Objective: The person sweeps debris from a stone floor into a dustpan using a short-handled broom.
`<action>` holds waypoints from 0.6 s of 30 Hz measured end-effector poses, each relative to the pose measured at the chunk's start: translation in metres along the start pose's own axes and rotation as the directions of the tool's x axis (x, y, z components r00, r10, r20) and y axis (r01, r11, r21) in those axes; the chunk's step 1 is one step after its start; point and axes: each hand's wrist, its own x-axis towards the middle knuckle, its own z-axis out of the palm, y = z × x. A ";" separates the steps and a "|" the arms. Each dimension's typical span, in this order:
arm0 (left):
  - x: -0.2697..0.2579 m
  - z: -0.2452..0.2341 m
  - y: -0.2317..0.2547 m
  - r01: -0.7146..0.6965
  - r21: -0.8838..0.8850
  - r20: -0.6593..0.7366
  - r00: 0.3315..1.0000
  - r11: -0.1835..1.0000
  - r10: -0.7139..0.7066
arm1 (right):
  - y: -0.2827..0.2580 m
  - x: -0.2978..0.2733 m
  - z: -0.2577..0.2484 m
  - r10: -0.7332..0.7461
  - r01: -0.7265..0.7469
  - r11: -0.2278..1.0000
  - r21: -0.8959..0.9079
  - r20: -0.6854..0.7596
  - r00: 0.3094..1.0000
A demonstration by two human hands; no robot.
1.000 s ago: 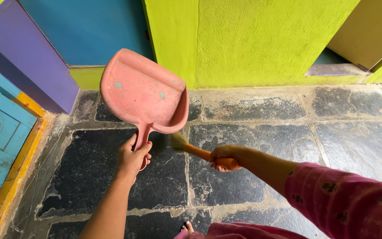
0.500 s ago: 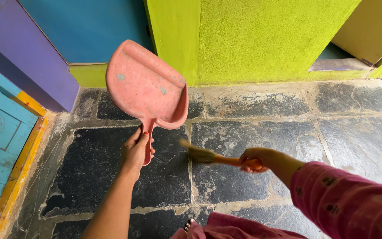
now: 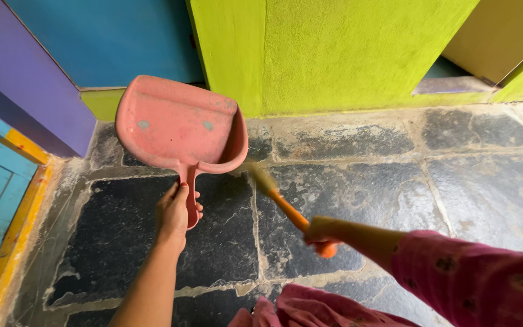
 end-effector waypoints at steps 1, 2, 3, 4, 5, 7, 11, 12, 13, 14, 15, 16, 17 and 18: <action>0.000 -0.003 -0.001 0.009 -0.006 -0.013 1.000 1.000 -0.009 | 0.001 0.002 -0.006 0.030 -0.030 1.000 -0.006 0.002 1.000; 0.001 -0.002 -0.003 -0.006 -0.016 -0.010 1.000 1.000 0.006 | 0.002 0.007 -0.013 0.055 -0.055 0.998 -0.003 -0.007 0.998; 0.003 -0.003 -0.002 -0.026 -0.022 -0.014 1.000 0.999 0.025 | -0.001 0.014 -0.019 0.068 -0.067 0.998 0.020 -0.020 0.998; 0.004 -0.007 0.000 -0.045 -0.028 -0.018 0.999 0.999 0.044 | -0.003 0.022 -0.024 0.078 -0.076 0.996 0.043 -0.034 0.996; 0.004 -0.009 -0.001 -0.036 -0.011 -0.017 0.999 0.999 0.036 | 0.001 0.030 -0.030 0.088 -0.085 0.994 0.066 -0.046 0.995; 0.002 -0.016 0.003 -0.020 0.023 -0.014 1.000 1.000 0.021 | 0.017 0.042 -0.036 0.118 -0.108 0.985 0.135 -0.066 0.991; -0.002 -0.022 0.008 -0.003 0.063 -0.026 1.000 0.998 0.004 | 0.046 0.063 -0.048 0.198 -0.150 0.927 0.345 -0.106 0.975; -0.001 -0.025 0.009 0.003 0.059 -0.028 1.000 0.998 -0.001 | 0.051 0.069 -0.053 0.214 -0.151 0.912 0.382 -0.129 0.968; 0.001 -0.026 0.008 0.010 0.048 -0.027 1.000 0.999 -0.009 | 0.055 0.074 -0.058 0.225 -0.143 0.903 0.406 -0.162 0.961; 0.002 -0.029 0.008 0.011 0.051 -0.034 0.999 0.999 -0.010 | 0.055 0.079 -0.063 0.225 -0.124 0.895 0.429 -0.192 0.955; 0.004 -0.031 0.007 0.012 0.051 -0.034 0.999 0.999 -0.010 | 0.055 0.079 -0.066 0.220 -0.098 0.892 0.441 -0.235 0.947; 0.007 -0.032 0.006 0.012 0.052 -0.033 0.999 0.999 -0.011 | 0.054 0.077 -0.065 0.230 -0.071 0.857 0.510 -0.257 0.939; 0.010 -0.032 0.003 0.011 0.014 -0.023 1.000 1.000 -0.011 | 0.054 0.069 -0.059 0.029 0.000 0.994 0.113 -0.259 0.965; 0.011 -0.031 0.000 0.011 -0.025 -0.012 1.000 1.000 -0.011 | 0.047 0.061 -0.047 -0.152 0.094 0.950 -0.299 -0.176 0.973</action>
